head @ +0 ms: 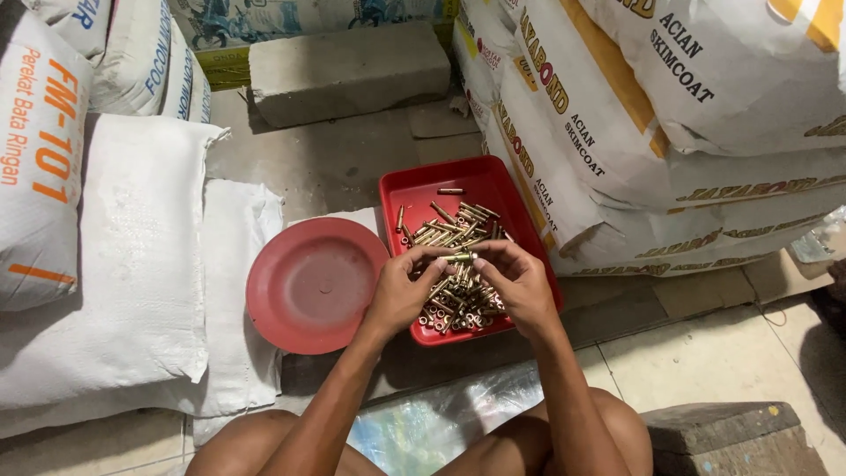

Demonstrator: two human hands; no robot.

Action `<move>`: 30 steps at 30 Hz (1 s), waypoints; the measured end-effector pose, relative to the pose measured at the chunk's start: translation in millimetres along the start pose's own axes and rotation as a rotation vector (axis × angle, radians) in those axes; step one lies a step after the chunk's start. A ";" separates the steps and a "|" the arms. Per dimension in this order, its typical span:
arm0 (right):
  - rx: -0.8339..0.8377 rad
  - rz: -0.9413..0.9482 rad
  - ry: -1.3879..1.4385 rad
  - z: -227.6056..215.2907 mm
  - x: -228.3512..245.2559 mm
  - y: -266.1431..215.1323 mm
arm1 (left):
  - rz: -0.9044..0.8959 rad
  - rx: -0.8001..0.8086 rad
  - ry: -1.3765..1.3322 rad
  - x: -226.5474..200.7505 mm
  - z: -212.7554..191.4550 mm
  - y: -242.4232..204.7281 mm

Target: Assembling nuts and washers onto metal bolts and placing the finished pieces into a separate dish.

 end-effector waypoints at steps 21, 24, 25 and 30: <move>0.042 -0.052 -0.072 4.9 5.0 -2.2 | 0.038 -0.003 -0.072 5.6 -1.9 -1.4; 0.061 -0.115 -0.055 -3.1 3.9 1.3 | 0.050 0.010 -0.065 2.1 -0.9 -0.8; 0.060 -0.112 -0.055 -0.9 4.3 1.2 | 0.048 0.011 -0.066 4.1 -0.2 0.3; 0.034 -0.084 -0.100 1.3 2.5 -1.4 | 0.048 0.007 -0.064 9.1 -0.6 1.3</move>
Point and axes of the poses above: each hand's wrist, its own y-axis towards the middle knuckle, its own z-axis out of the palm, x = y × z, the point moved 5 cm from there along y, towards the middle knuckle, and after that the axes turned 14 degrees about y, right-handed, at the moved point
